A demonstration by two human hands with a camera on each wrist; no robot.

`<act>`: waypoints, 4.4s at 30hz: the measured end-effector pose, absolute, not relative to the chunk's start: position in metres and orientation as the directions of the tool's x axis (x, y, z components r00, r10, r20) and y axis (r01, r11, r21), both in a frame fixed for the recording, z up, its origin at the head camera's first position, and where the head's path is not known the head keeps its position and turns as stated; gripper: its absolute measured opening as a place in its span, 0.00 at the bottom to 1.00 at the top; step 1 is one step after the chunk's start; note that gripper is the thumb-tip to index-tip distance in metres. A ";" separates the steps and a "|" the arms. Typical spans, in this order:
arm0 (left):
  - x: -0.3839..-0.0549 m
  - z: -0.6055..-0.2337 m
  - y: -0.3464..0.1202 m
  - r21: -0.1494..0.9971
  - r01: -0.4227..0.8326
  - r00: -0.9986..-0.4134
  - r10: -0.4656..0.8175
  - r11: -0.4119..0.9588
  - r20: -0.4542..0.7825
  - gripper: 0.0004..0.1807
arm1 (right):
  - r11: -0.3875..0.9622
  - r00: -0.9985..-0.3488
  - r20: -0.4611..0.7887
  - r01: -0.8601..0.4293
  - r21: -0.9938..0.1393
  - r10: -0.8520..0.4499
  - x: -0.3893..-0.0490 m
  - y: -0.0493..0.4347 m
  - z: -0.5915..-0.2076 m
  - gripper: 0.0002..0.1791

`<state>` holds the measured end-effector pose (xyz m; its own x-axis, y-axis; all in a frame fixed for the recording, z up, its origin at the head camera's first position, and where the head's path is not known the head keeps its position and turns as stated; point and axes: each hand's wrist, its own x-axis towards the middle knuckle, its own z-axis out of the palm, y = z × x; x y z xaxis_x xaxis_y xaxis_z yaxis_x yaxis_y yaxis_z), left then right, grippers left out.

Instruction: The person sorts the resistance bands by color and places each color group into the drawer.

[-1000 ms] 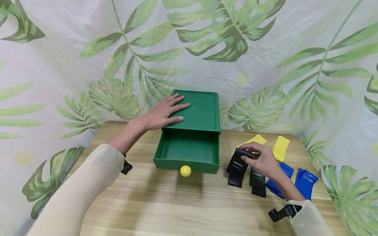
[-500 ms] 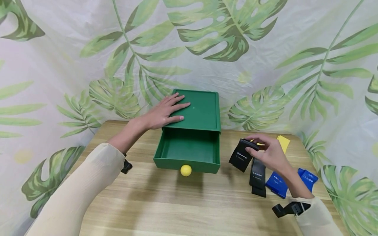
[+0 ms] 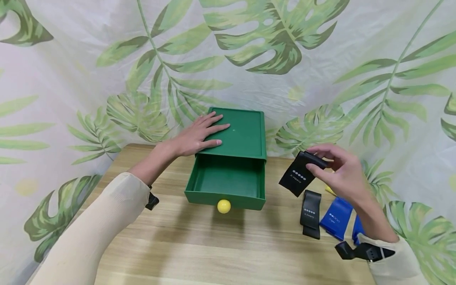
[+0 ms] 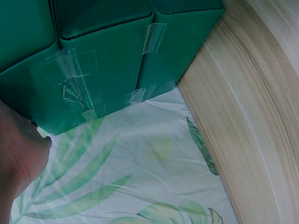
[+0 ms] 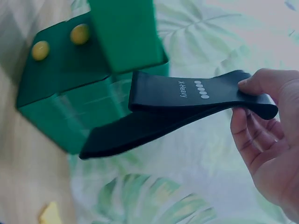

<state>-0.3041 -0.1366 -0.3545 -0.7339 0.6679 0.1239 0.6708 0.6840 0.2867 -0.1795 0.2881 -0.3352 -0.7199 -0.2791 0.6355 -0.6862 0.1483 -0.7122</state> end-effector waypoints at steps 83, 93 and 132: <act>-0.305 -0.355 -0.135 0.318 0.674 -0.731 0.664 0.666 0.158 0.34 | 0.158 -0.839 0.458 -0.515 -0.842 -0.296 -0.173 0.110 -0.332 0.18; -0.306 -0.355 -0.135 0.330 0.674 -0.730 0.664 0.661 0.161 0.34 | 0.345 -0.817 0.487 -0.574 -0.743 -0.310 -0.177 0.127 -0.342 0.18; -0.307 -0.357 -0.135 0.347 0.671 -0.731 0.663 0.655 0.163 0.33 | 0.563 -0.689 0.630 -0.698 -0.443 -0.359 -0.189 0.174 -0.352 0.17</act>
<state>-0.3067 -0.1346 -0.3569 -0.7307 0.6630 0.1626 0.6714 0.6548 0.3470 -0.1887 0.1740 -0.3523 -0.6889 -0.3590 0.6297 -0.6980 0.5629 -0.4427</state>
